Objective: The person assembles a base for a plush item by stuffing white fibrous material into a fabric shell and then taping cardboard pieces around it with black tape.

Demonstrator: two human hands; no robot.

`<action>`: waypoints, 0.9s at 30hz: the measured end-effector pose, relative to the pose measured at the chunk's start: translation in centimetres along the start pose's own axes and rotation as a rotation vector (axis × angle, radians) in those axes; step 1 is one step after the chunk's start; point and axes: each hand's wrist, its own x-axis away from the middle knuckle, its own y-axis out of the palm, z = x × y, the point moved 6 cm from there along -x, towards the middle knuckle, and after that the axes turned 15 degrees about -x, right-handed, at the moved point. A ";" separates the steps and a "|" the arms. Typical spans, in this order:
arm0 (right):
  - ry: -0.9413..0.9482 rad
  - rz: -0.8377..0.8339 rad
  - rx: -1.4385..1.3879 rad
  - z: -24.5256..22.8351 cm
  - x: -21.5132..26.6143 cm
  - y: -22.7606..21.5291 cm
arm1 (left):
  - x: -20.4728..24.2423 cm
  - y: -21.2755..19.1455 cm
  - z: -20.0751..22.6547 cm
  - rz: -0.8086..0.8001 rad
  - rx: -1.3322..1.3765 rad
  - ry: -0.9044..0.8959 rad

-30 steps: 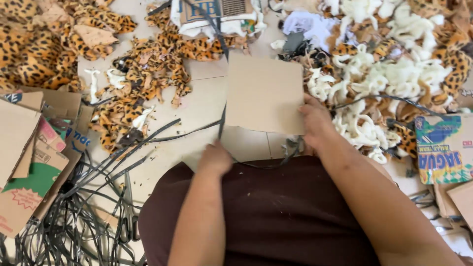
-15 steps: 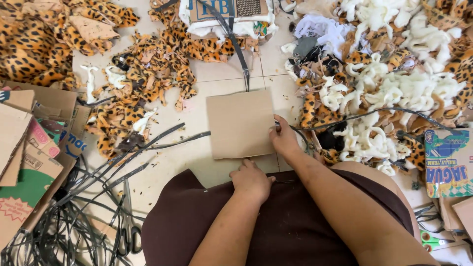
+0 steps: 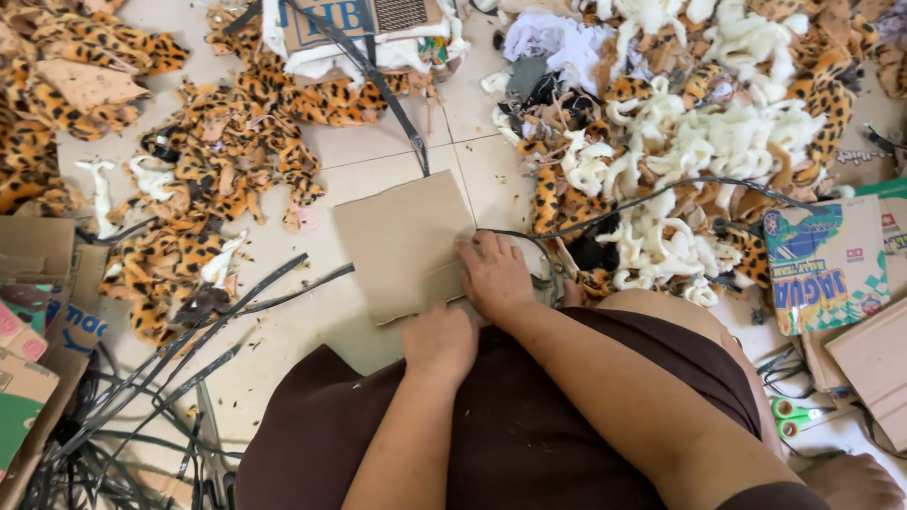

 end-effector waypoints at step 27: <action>0.180 -0.196 0.409 14.5 5.7 -12.6 | -1.8 0.3 -1.3 -0.033 -0.217 -0.095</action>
